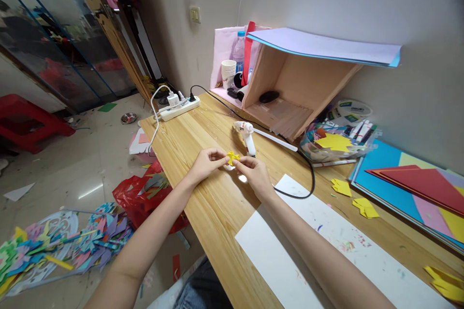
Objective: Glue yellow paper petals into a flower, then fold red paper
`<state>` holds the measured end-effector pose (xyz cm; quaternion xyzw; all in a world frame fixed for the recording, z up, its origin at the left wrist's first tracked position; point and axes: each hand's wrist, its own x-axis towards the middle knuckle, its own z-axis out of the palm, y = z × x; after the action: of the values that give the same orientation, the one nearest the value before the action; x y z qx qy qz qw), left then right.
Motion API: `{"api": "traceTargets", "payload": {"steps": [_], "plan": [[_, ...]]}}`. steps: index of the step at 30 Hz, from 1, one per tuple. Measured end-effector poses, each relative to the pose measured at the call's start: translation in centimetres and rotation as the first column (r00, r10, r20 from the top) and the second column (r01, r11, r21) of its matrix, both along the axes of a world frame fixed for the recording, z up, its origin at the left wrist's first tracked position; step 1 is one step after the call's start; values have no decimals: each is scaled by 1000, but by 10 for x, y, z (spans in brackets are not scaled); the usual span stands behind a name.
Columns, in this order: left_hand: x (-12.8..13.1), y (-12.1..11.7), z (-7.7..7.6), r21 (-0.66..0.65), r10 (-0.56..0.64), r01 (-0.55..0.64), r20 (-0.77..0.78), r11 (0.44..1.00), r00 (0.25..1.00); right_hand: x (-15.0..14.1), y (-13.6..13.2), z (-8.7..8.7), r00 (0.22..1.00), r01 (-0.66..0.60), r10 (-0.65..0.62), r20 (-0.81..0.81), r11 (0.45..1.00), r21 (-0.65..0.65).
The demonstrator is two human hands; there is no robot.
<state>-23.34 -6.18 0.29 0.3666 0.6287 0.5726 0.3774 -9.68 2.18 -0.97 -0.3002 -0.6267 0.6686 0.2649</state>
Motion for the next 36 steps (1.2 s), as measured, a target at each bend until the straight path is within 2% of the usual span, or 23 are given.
{"api": "traceTargets", "payload": {"steps": [7, 13, 17, 24, 36], "plan": [[1, -1, 0, 2, -7, 7, -2, 1000, 1000, 1, -1, 1, 1000, -3, 3, 7, 1000, -1], [-2, 1, -2, 19, 35, -35, -15, 999, 999, 1, 3, 1, 997, -81, 80, -9, 995, -52], [-1, 1, -1, 18, 22, -22, -18, 1000, 1000, 2, 4, 0, 993, -119, 119, 4, 993, -23], [0, 0, 0, 23, 10, -10, -15, 1000, 1000, 1, 3, -2, 997, -79, 79, 21, 997, 7], [1, 0, 0, 16, 16, -15, -27, 1000, 1000, 1, -1, 5, 998, -31, 30, 52, 999, 22]]}}
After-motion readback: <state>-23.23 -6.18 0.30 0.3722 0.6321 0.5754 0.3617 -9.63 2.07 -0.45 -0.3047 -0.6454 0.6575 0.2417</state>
